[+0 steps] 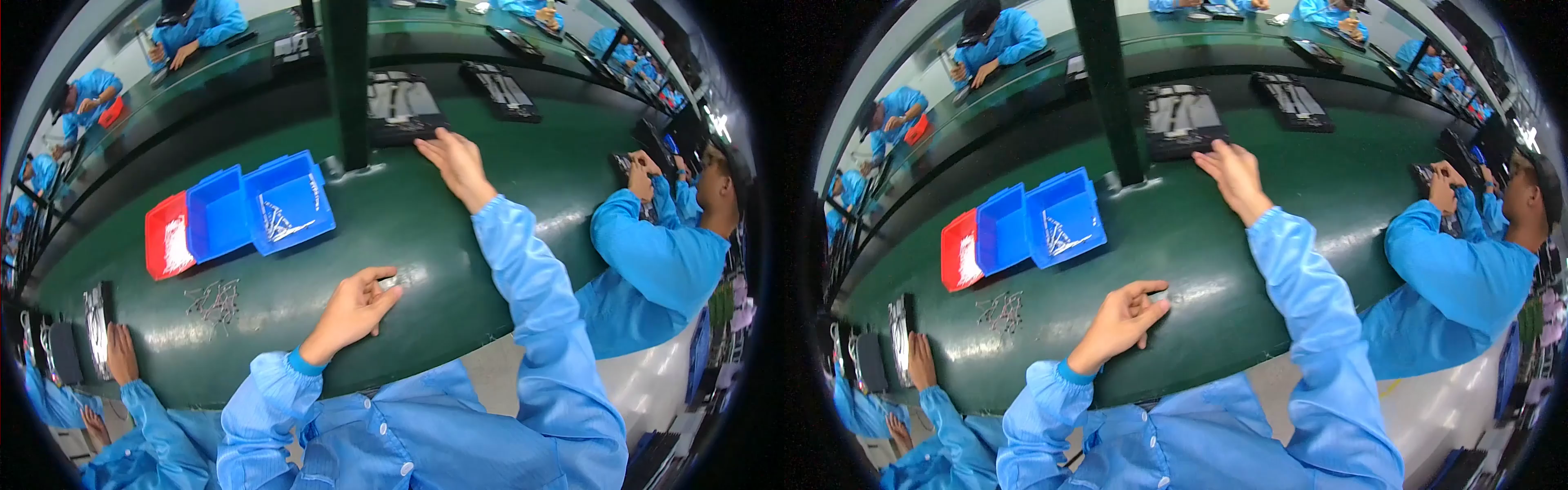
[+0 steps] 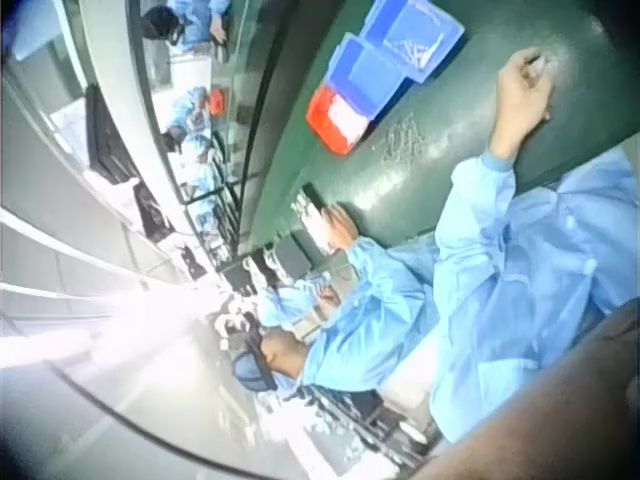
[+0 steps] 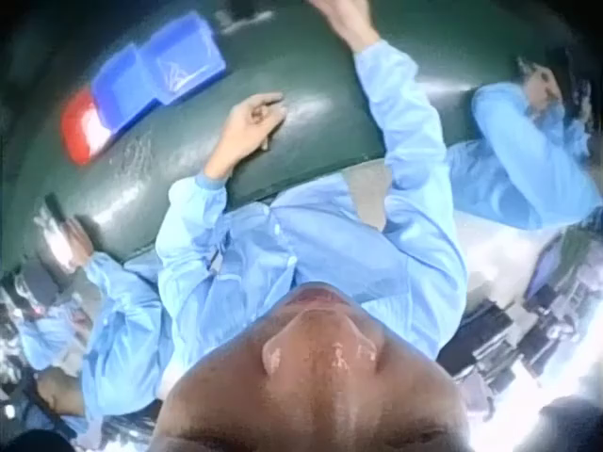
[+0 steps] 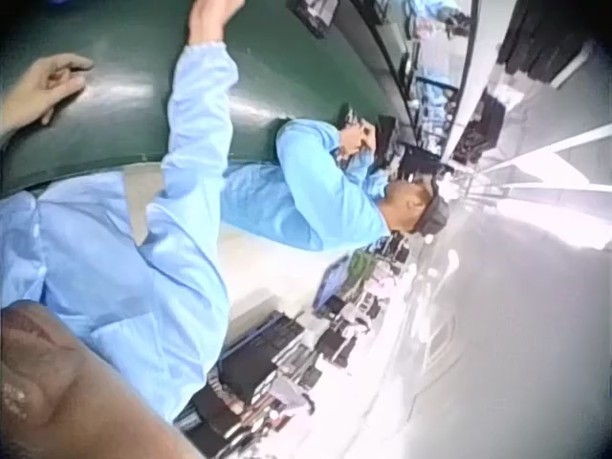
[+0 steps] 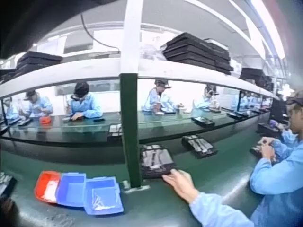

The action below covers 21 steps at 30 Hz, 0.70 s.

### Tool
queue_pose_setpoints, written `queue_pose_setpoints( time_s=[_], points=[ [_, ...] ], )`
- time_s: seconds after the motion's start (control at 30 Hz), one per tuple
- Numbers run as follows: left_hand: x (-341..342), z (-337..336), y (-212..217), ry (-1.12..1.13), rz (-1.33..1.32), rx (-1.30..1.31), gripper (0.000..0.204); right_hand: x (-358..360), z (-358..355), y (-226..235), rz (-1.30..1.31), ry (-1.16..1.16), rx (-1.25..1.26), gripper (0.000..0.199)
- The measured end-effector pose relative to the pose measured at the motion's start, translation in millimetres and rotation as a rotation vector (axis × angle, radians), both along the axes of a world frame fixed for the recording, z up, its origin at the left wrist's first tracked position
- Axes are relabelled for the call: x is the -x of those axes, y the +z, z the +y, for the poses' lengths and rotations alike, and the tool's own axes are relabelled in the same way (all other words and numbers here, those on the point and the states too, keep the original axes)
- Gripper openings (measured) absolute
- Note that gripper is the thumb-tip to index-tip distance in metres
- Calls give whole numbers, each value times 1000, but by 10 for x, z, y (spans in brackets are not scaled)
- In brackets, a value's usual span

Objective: The person assembles tablet devices on a conveyor belt by connecting internal wires to the chassis, pressing metal side components into the frame by hand, and sliding the assembled tablets down the line.

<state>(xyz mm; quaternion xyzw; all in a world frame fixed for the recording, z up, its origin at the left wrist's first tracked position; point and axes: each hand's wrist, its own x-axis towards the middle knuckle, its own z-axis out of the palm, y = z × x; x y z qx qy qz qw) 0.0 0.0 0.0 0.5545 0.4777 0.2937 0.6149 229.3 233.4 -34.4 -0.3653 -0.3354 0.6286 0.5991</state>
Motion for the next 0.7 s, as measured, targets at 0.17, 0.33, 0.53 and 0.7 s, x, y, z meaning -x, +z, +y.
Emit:
queue_pose_setpoints(
  time_s=[0.17, 0.33, 0.53, 0.7],
  points=[
    [70, -123, -6, 95, -52, 65, 36, 20, 94, -66, -116, -323, -177, 37],
    [123, -161, 20, 84, -29, 52, 33, -1119, 737, -213, -94, -584, -166, 78],
    [166, -225, 49, 95, 31, 107, 31, -1220, 1178, -145, 35, -496, -53, 28],
    [398, -587, 213, 44, 78, -76, 31, -1775, 1494, -205, 181, -138, -122, 14]
  ],
)
